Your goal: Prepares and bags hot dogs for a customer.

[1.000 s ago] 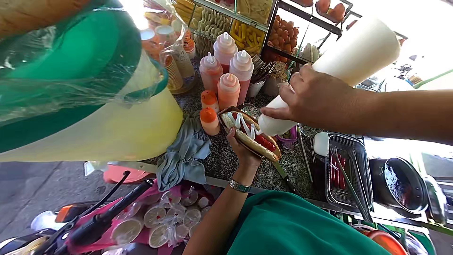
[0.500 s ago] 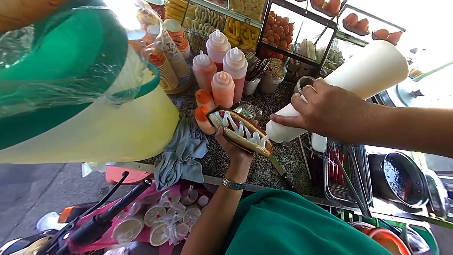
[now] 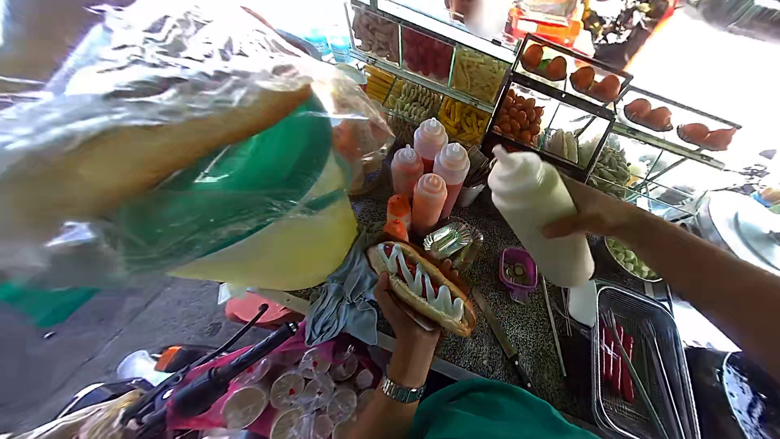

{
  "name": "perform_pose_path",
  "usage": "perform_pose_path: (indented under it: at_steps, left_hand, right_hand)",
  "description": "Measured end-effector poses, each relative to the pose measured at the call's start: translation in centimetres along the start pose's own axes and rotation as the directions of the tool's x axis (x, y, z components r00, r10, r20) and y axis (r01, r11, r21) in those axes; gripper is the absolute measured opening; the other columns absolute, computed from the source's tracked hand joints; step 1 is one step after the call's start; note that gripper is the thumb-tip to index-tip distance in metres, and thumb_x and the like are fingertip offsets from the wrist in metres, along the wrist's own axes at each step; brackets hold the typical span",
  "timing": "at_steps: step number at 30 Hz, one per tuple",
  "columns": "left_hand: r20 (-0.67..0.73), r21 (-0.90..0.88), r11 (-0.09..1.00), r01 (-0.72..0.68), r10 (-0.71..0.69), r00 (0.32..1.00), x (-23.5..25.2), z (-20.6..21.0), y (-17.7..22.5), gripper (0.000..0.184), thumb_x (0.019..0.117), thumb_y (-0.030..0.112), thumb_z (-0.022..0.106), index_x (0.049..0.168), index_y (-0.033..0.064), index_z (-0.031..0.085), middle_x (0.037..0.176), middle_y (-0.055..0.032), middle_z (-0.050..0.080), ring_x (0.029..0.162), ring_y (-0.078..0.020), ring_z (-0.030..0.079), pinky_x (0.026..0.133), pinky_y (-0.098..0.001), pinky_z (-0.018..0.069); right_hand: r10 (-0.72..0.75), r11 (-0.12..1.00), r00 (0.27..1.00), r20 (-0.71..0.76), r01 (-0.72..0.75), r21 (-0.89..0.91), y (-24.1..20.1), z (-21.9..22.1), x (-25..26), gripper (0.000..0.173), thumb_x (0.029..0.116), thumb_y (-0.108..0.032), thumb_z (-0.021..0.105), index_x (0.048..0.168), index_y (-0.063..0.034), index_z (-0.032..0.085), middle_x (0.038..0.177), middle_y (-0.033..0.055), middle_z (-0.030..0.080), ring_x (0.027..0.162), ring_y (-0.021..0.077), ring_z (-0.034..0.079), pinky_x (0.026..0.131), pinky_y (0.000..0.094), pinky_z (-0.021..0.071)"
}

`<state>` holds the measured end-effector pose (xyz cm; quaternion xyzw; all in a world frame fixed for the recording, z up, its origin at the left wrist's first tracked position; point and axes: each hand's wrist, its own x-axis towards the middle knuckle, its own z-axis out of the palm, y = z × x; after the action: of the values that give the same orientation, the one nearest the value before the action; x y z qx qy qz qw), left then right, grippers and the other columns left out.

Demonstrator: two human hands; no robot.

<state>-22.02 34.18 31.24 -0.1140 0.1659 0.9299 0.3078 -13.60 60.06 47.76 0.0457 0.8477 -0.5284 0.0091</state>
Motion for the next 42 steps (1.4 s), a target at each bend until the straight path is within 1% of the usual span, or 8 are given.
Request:
perform_pose_path:
  at_steps: [6,12,19,26,29,31,35,42]
  left_hand:
    - [-0.05,-0.02,1.0,-0.021,0.02,0.999,-2.1,-2.4,1.4,0.06,0.0953,0.059,0.04,0.125,0.0095,0.056,0.112,-0.0192,0.071,0.097,-0.0388,0.072,0.076,-0.0533,0.0613]
    - [-0.093,-0.023,0.999,-0.037,0.035,0.995,-2.8,-3.6,2.1,0.062,0.0875,0.06,0.055,0.123,0.0091,0.059,0.111,-0.0195,0.072,0.097,-0.0382,0.073,0.077,-0.0524,0.0615]
    - [-0.091,-0.025,1.0,-0.005,0.003,0.996,-2.5,-3.8,1.6,0.064,0.0893,0.061,0.055,0.125,0.0077,0.057,0.111,-0.0211,0.072,0.095,-0.0393,0.073,0.075,-0.0525,0.0618]
    - [-0.068,-0.059,0.997,0.05,-0.054,0.996,-2.2,-4.0,1.4,0.061,0.0903,0.06,0.054,0.124,0.0092,0.059,0.113,-0.0206,0.072,0.099,-0.04,0.073,0.079,-0.053,0.0614]
    - [-0.066,-0.069,0.995,0.072,-0.077,0.995,-1.9,-4.9,1.3,0.065,0.0871,0.063,0.059,0.124,0.0093,0.061,0.113,-0.0219,0.072,0.099,-0.0409,0.073,0.079,-0.0534,0.0612]
    - [-0.094,-0.047,0.996,0.078,-0.083,0.992,-1.7,-5.3,1.4,0.065,0.0915,0.064,0.05,0.126,0.0094,0.057,0.113,-0.021,0.072,0.099,-0.0405,0.072,0.078,-0.0533,0.0611]
    - [-0.166,-0.019,0.996,0.083,-0.085,0.983,-1.4,-5.6,0.9,0.063,0.0994,0.06,0.03,0.127,0.0073,0.052,0.11,-0.022,0.071,0.095,-0.0407,0.073,0.077,-0.0543,0.061]
    - [-0.137,-0.004,0.997,0.08,-0.079,0.987,-1.5,-4.8,0.7,0.059,0.0992,0.058,0.033,0.123,0.0087,0.054,0.108,-0.0202,0.072,0.093,-0.0396,0.073,0.073,-0.0528,0.0617]
  right_hand:
    - [-0.08,0.808,0.848,-0.524,0.363,0.463,-3.9,4.5,11.9,0.065,0.0914,-0.038,0.062,0.145,-0.0146,0.033,0.111,-0.0006,0.065,0.098,0.0101,0.069,0.084,0.0323,0.0611]
    - [-0.021,0.766,0.748,-0.664,0.439,0.47,-3.9,8.2,22.3,0.07,0.0865,-0.016,0.074,0.143,-0.004,0.035,0.117,0.0129,0.062,0.101,0.0192,0.066,0.084,0.0387,0.0594]
    - [-0.015,0.997,0.916,-0.4,-0.019,-0.08,-1.4,12.1,28.4,0.098,0.0733,-0.016,0.09,0.154,-0.0066,0.034,0.126,0.0268,0.062,0.11,0.039,0.065,0.091,0.0571,0.0534]
    - [0.173,0.876,0.982,-0.073,-0.187,-0.444,-0.8,16.3,29.7,0.063,0.0977,-0.01,0.065,0.151,0.0079,0.036,0.156,0.031,0.034,0.134,0.0411,0.051,0.104,0.0514,0.0496]
    - [-0.066,0.759,0.998,-0.013,0.042,-0.65,-1.3,14.3,27.0,0.052,0.0925,-0.017,0.073,0.132,0.0109,0.056,0.137,0.0346,0.051,0.122,0.0467,0.057,0.094,0.0532,0.0541]
    - [0.335,0.612,0.942,0.008,-0.211,-0.762,-7.8,11.1,24.8,0.061,0.0992,-0.019,0.068,0.147,0.0094,0.042,0.153,0.0284,0.041,0.142,0.0408,0.041,0.112,0.0512,0.0399]
    - [0.279,0.579,0.96,-0.017,-0.182,-0.795,-2.5,7.7,25.4,0.039,0.0924,-0.024,0.074,0.109,0.0109,0.067,0.117,0.0295,0.065,0.114,0.0442,0.062,0.095,0.0622,0.0471]
    - [0.3,0.634,0.954,-0.024,-0.218,-0.742,-1.7,9.5,26.0,0.077,0.0891,-0.022,0.079,0.149,0.0077,0.04,0.14,0.0303,0.054,0.132,0.0441,0.053,0.109,0.0575,0.0412]
